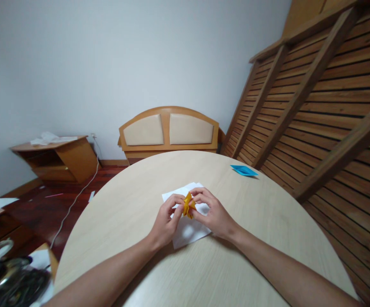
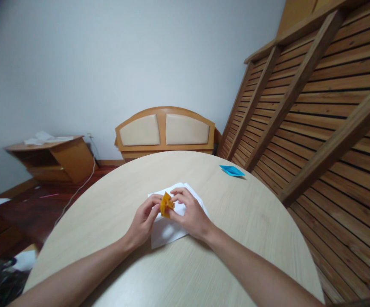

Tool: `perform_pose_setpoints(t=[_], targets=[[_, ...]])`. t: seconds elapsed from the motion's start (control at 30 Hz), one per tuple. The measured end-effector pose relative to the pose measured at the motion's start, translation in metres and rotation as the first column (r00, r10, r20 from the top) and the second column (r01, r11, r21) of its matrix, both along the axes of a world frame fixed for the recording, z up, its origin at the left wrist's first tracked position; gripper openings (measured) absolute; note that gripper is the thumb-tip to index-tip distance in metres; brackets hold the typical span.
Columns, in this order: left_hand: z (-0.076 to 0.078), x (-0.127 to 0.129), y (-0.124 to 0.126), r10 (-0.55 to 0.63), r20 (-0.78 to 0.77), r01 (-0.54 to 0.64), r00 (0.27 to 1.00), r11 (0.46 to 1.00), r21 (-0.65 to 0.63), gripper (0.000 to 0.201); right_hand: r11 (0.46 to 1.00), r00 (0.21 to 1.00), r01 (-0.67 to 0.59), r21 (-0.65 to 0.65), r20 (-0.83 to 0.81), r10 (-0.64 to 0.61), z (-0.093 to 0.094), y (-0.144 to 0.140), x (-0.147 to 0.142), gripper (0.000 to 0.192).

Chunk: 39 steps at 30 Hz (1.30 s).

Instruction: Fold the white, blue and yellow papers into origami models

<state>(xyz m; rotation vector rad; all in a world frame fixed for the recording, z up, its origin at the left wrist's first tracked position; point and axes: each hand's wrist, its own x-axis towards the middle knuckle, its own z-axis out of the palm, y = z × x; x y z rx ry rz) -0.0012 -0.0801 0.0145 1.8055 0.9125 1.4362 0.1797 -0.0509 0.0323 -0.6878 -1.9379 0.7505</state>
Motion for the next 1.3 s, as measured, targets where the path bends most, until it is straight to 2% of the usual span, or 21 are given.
perform_pose_setpoints(t=[0.17,0.33,0.5,0.8,0.97,1.07,1.17,1.3], targets=[[0.000,0.002,0.000,0.058,-0.015,-0.057,0.998,0.997,0.057,0.018,0.995,0.998,-0.070,-0.066,-0.011,0.070,-0.001,-0.004,-0.005,0.011],[0.001,0.003,-0.003,0.157,-0.064,-0.149,0.986,0.981,0.123,0.016,0.996,1.000,-0.010,-0.085,-0.014,0.009,-0.002,-0.004,-0.007,0.015],[0.003,0.003,-0.005,0.174,-0.053,-0.164,0.983,0.975,0.151,0.014,0.990,0.998,0.055,-0.131,0.013,-0.054,-0.003,-0.002,-0.008,0.027],[0.001,0.002,0.000,0.214,-0.051,-0.209,0.976,0.974,0.093,0.016,0.997,0.997,-0.003,-0.083,0.071,0.009,0.000,-0.002,-0.004,0.009],[0.001,0.002,-0.001,0.209,-0.053,-0.199,0.976,0.968,0.155,0.017,0.994,0.990,0.040,-0.099,0.137,-0.026,-0.006,-0.003,-0.008,0.002],[0.000,0.002,-0.002,0.212,-0.002,-0.209,0.977,0.964,0.164,0.019,0.995,0.978,0.078,-0.067,0.197,-0.063,-0.005,-0.004,-0.007,0.005],[-0.002,0.003,-0.001,0.234,0.123,-0.249,0.964,0.961,0.117,0.022,0.990,0.970,0.137,-0.010,0.204,-0.132,-0.001,-0.007,-0.005,0.011],[0.002,0.005,0.001,0.270,0.299,-0.282,0.915,0.960,-0.004,0.029,0.949,0.943,0.246,0.198,0.176,-0.281,0.005,-0.012,-0.004,0.015]])
